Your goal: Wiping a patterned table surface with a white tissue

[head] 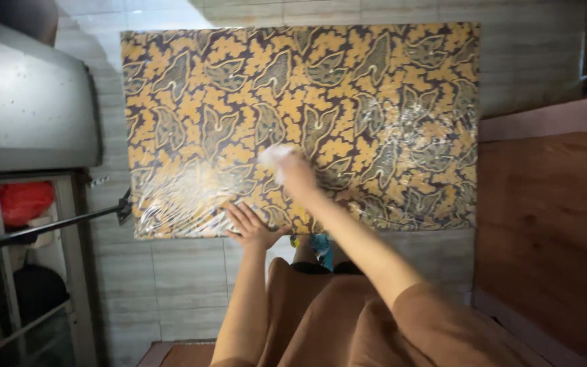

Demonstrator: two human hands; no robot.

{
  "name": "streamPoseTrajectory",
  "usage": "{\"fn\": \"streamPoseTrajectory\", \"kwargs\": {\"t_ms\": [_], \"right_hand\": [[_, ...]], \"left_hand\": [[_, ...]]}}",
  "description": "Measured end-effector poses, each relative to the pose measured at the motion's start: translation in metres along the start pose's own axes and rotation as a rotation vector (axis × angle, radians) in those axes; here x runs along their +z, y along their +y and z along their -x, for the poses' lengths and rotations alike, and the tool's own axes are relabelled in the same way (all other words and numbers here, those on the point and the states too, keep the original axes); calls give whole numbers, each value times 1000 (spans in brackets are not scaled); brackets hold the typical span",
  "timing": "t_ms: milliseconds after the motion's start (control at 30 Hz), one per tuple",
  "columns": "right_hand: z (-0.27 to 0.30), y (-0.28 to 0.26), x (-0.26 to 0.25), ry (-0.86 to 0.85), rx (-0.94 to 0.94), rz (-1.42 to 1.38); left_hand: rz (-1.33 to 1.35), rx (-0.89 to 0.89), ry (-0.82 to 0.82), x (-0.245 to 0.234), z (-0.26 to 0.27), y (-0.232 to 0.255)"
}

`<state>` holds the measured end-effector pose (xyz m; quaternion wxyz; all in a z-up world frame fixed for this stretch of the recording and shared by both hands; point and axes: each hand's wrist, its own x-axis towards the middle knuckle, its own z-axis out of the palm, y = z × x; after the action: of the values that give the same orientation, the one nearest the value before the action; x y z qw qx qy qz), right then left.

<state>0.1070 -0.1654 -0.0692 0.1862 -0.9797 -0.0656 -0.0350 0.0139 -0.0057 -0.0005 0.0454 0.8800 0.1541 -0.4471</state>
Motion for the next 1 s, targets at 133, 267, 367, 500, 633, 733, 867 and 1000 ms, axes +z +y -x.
{"fn": "streamPoseTrajectory", "kwargs": {"t_ms": [133,267,367,500,633,733,867,1000], "right_hand": [[22,-5,8,-12,-344,178],[16,28,-106,-90,12,-68],[38,105,-147,-82,580,-285],[116,270,-118,-22,542,307],[164,326,-142,-72,590,442],[164,316,-125,50,606,449],[116,156,-226,116,945,-325],[169,154,-149,-15,327,-133]], "left_hand": [[12,-12,15,10,-7,-1],[-4,-15,-2,12,-11,-2],[8,-19,1,18,-16,-4],[-8,-14,34,19,-13,-3],[-68,-15,90,20,-8,-1],[-84,-4,159,34,-21,-9],[-119,64,255,51,-22,-16],[14,239,537,49,-10,-13]]}}
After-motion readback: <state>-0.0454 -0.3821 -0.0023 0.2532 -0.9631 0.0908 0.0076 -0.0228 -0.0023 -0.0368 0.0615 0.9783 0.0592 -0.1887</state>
